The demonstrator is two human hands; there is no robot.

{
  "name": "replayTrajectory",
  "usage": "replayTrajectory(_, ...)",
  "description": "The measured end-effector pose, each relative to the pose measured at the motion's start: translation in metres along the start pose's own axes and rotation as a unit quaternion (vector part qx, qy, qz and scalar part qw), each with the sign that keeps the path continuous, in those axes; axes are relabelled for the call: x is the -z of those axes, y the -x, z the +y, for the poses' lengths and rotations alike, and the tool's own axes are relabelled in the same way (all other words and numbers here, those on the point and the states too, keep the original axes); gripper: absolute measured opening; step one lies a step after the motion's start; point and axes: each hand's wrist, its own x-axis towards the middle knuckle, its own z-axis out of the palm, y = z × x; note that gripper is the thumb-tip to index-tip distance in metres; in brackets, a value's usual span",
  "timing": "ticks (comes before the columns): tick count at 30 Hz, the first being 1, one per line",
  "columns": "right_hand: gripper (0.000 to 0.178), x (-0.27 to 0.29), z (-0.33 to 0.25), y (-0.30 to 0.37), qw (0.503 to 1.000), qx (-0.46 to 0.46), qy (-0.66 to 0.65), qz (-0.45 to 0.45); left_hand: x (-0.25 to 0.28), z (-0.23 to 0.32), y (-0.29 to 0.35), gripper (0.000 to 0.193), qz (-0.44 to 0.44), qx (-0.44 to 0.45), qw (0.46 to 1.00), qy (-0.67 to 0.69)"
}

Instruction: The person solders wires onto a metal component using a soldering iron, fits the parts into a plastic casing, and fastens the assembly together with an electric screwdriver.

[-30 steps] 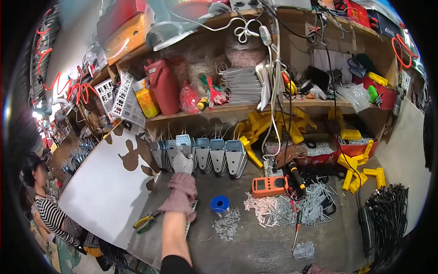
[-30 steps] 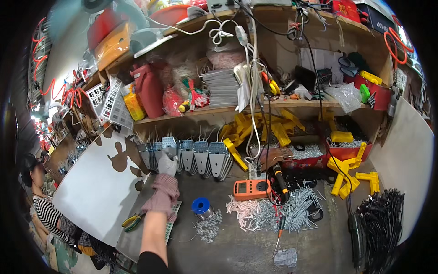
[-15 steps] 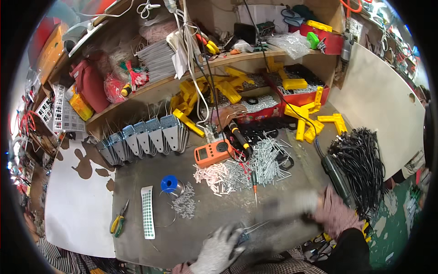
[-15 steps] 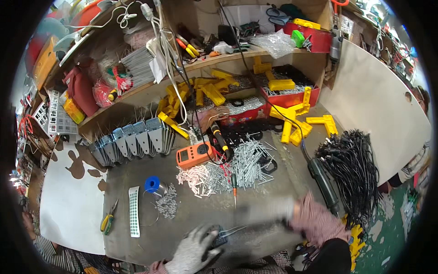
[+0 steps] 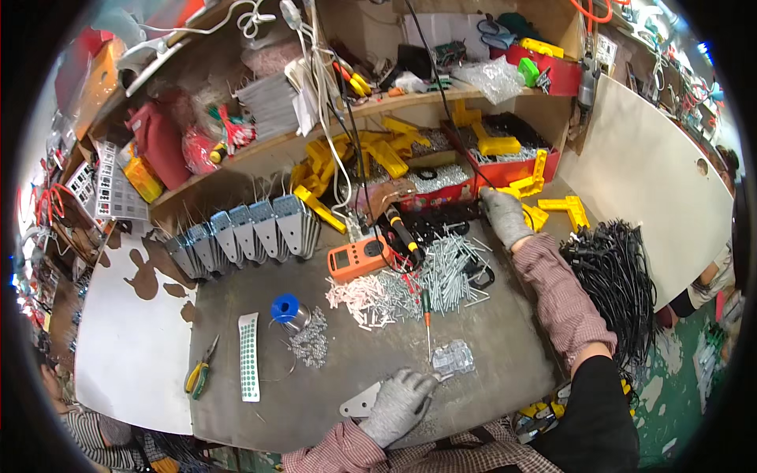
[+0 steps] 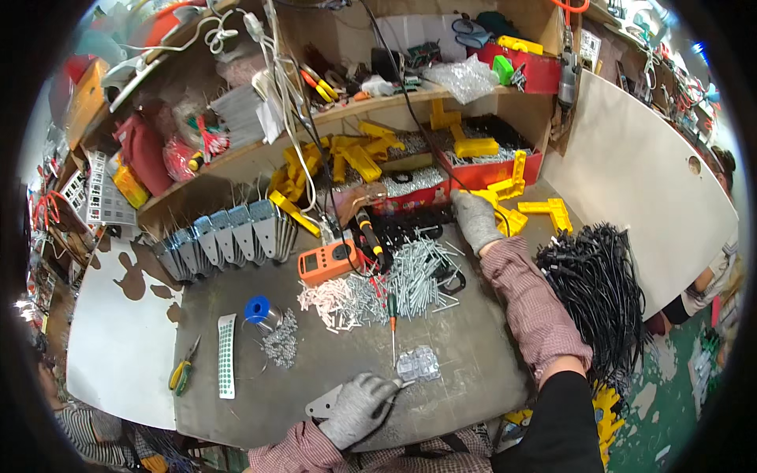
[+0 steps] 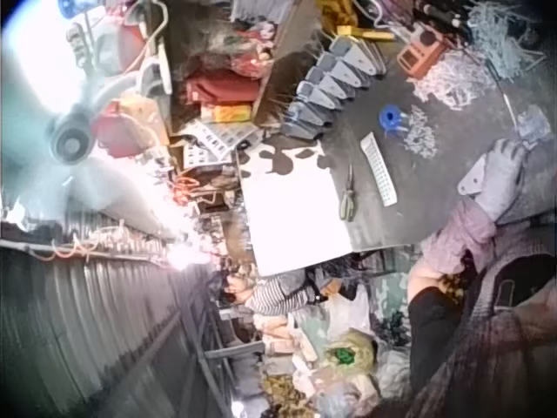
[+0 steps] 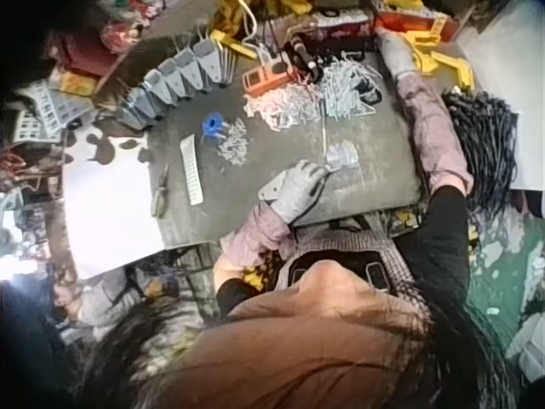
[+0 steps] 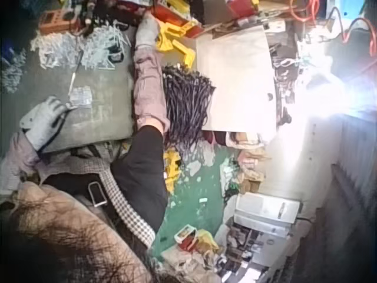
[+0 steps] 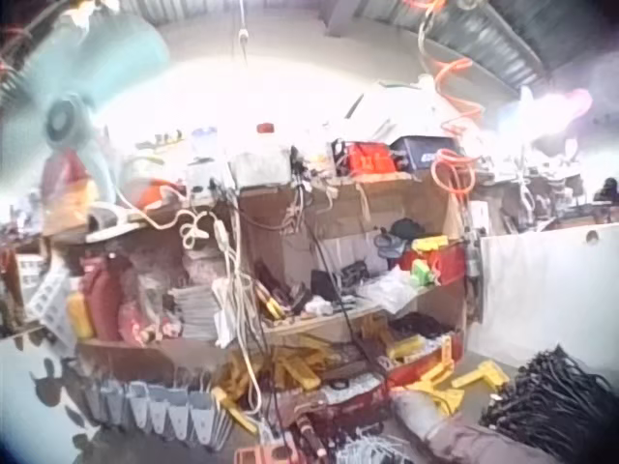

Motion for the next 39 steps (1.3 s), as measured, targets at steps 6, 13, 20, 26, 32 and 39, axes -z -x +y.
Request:
replayTrajectory(6,0.026,0.094,-0.103,0.144,0.887,0.044,-0.362,-0.282,0.012,-0.004,-0.013,0.023,0.083,0.177,0.96,0.198)
replayTrajectory(13,0.016,0.087,-0.144,0.195,0.793,-0.051,-0.495,-0.352,0.004,-0.011,-0.012,0.026,0.043,0.019,0.996,0.071)
replayTrajectory(20,0.041,0.067,-0.152,0.198,0.805,0.092,-0.403,-0.425,0.013,-0.012,0.002,0.051,-0.017,0.144,0.97,0.194)
replayTrajectory(26,0.024,0.064,-0.051,-0.048,0.879,-0.04,-0.476,0.014,0.017,-0.009,0.02,0.059,0.009,0.064,0.998,0.017)
replayTrajectory(32,0.026,-0.061,0.064,-0.202,0.955,-0.016,-0.191,0.227,-0.034,-0.029,0.039,0.051,0.015,0.081,0.996,0.024)
replayTrajectory(39,0.032,0.011,-0.037,-0.262,0.998,0.026,-0.009,0.059,-0.022,-0.014,0.038,0.053,0.09,0.112,0.99,0.009)
